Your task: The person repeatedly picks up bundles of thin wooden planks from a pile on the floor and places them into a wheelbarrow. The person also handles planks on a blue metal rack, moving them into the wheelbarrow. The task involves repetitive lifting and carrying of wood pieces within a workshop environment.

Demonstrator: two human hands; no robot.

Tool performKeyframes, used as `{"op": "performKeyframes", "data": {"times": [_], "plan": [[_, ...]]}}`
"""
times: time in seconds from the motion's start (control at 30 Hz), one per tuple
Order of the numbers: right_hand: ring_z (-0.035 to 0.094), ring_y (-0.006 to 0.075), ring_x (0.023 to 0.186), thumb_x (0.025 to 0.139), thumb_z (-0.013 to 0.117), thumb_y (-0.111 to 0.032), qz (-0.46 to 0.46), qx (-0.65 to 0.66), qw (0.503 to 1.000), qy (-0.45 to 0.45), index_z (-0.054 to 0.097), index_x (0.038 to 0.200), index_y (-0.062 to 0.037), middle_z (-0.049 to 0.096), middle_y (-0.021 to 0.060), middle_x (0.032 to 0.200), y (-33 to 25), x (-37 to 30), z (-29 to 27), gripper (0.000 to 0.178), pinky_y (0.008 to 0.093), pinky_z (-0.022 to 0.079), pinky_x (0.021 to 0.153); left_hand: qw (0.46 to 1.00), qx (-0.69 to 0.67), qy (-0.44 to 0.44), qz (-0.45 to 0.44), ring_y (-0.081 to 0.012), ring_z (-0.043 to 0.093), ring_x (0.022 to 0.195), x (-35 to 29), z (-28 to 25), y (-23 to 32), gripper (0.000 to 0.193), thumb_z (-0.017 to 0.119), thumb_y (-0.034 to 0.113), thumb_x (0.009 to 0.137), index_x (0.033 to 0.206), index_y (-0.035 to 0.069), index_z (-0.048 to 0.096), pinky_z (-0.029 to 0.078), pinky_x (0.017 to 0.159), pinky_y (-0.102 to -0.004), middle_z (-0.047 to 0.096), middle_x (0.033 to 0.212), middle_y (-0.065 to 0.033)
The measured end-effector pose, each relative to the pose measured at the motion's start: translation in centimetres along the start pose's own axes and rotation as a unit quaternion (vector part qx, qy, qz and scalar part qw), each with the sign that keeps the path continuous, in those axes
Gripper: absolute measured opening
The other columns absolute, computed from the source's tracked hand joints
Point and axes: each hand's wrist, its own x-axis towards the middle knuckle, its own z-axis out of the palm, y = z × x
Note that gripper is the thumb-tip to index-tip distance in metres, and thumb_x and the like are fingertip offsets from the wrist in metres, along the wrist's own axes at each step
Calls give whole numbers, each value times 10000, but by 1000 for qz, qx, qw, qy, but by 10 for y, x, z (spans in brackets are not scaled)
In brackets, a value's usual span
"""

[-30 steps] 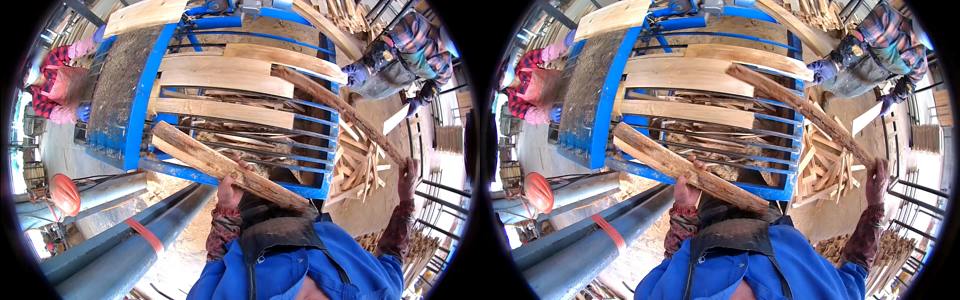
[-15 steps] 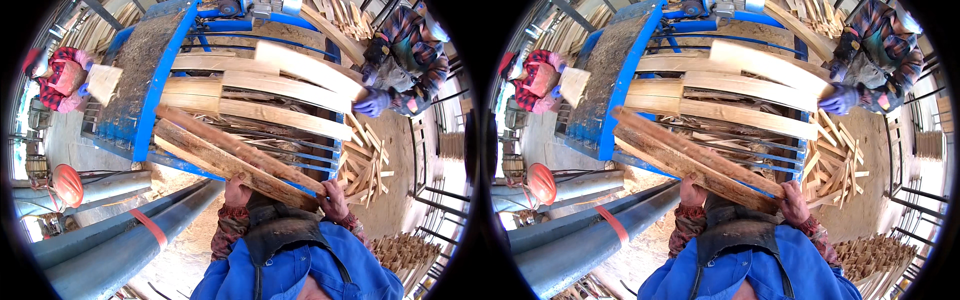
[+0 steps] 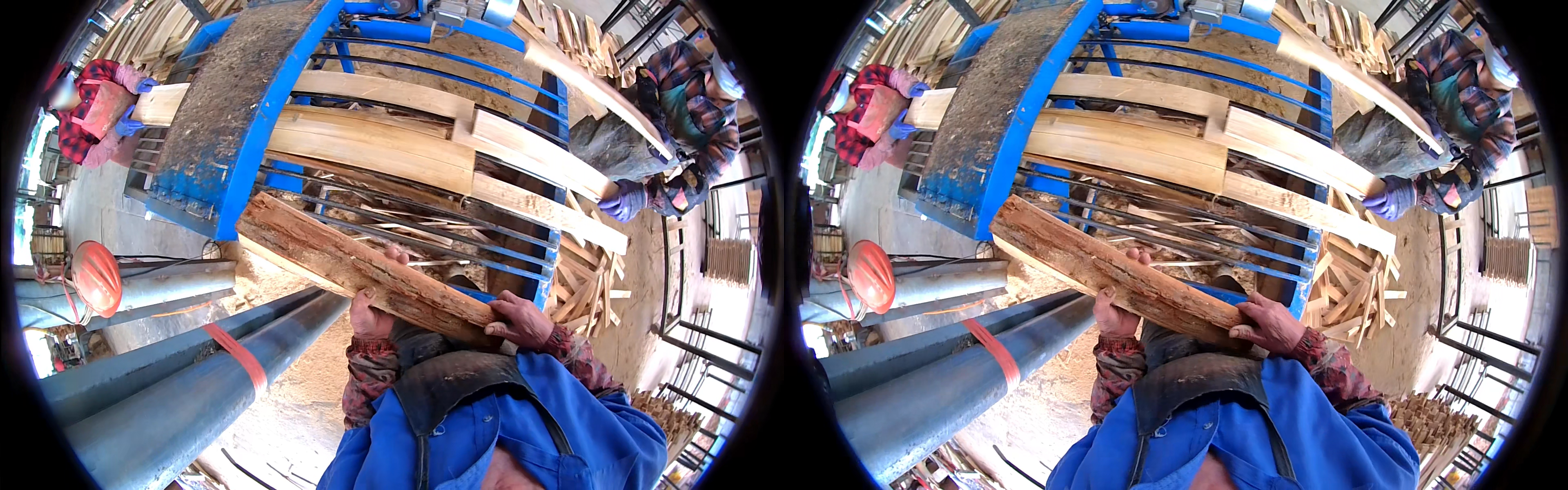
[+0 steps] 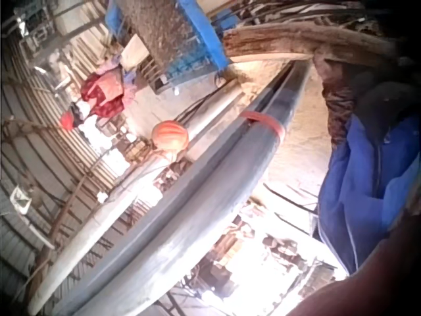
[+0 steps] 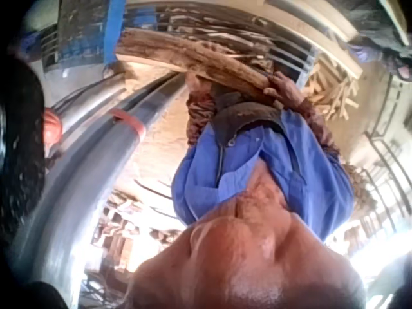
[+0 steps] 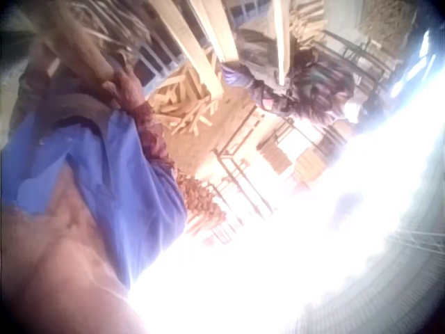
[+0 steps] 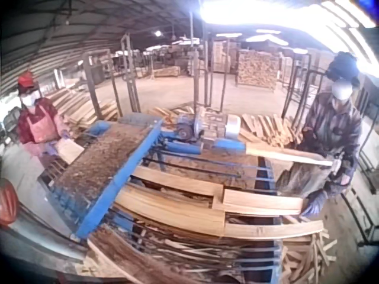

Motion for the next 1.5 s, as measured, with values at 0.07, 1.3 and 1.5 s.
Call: {"op": "performKeyframes", "data": {"times": [0.07, 1.3, 1.5], "plan": [[614, 385, 909, 870, 713, -422, -14, 26, 999, -17, 621, 1157, 14, 579, 202, 982, 6, 8, 2, 531, 425, 511, 780, 1000, -3, -9, 15, -315, 491, 1254, 1, -6, -1, 734, 709, 336, 777, 1376, 26, 419, 401, 1082, -530, 507, 1322, -145], [649, 396, 1062, 686, 855, -500, 28, 81, 992, -88, 412, 1396, 15, 650, 282, 1133, -47, 64, 82, 982, 415, 511, 918, 996, -25, 65, -64, -309, 543, 1199, -20, -61, 21, 565, 592, 187, 908, 1405, -11, 411, 415, 1091, -506, 556, 1263, -156], [640, 370, 1093, 681, 859, -505, 47, 113, 989, -84, 420, 1391, 25, 640, 274, 1170, -42, 60, 90, 989, 401, 503, 938, 994, -41, 72, -71, -324, 543, 1216, -23, -67, 15, 500, 530, 117, 908, 1378, -23, 439, 420, 1089, -511, 558, 1280, -174]]}}
